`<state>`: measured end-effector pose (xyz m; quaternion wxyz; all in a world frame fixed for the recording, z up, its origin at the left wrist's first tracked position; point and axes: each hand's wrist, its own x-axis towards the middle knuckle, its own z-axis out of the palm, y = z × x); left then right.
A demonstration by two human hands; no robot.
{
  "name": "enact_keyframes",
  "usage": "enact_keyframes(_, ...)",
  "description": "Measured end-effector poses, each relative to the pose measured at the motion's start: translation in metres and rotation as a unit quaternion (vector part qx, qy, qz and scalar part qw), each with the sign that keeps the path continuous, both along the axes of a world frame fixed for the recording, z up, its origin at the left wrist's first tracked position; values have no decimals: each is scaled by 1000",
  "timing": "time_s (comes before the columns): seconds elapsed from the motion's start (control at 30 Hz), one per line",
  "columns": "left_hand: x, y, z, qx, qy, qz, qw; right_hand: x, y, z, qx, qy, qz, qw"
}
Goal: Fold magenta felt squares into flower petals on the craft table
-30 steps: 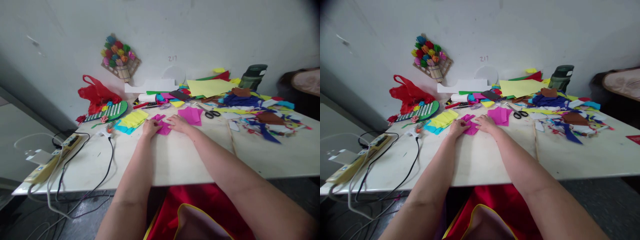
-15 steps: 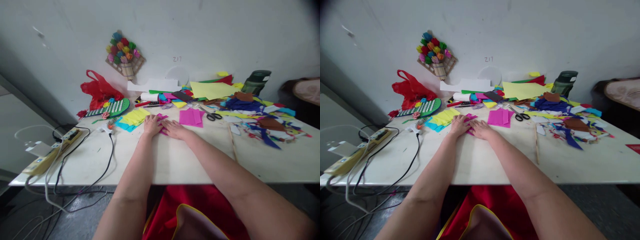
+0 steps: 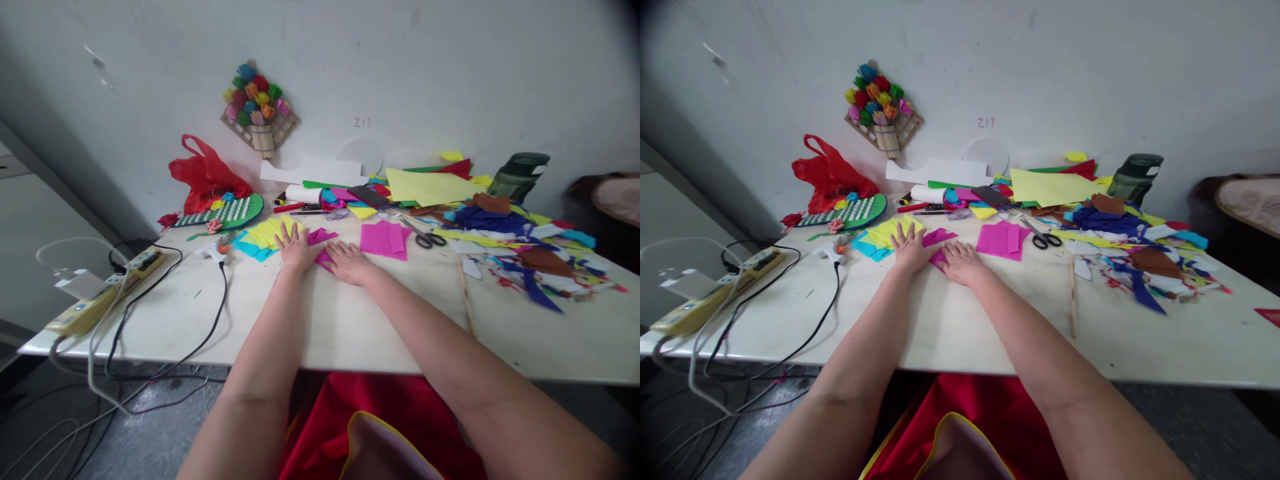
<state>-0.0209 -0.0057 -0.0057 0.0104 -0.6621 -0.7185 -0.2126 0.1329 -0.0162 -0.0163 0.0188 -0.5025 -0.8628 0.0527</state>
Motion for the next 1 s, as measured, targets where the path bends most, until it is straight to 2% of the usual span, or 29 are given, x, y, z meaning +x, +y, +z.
enact_keyframes(0.13,3,-3,-3,-56,2,38,998,1,0,0,-6,-8,-1,1000)
enact_keyframes(0.47,-6,-5,-3,-68,0,81,994,0,1,-1,-14,-5,-8,1000)
enact_keyframes(0.7,-4,-8,5,-29,25,78,996,-2,-3,4,-9,1,-9,1000)
enact_keyframes(0.87,-9,-11,10,-71,19,86,994,-3,-7,7,-24,5,-22,999)
enact_keyframes(0.93,-11,-12,14,-43,7,91,995,-3,-7,7,-25,5,-22,999)
enact_keyframes(1.0,-12,-12,18,27,-14,93,995,-3,-7,7,-24,5,-21,999)
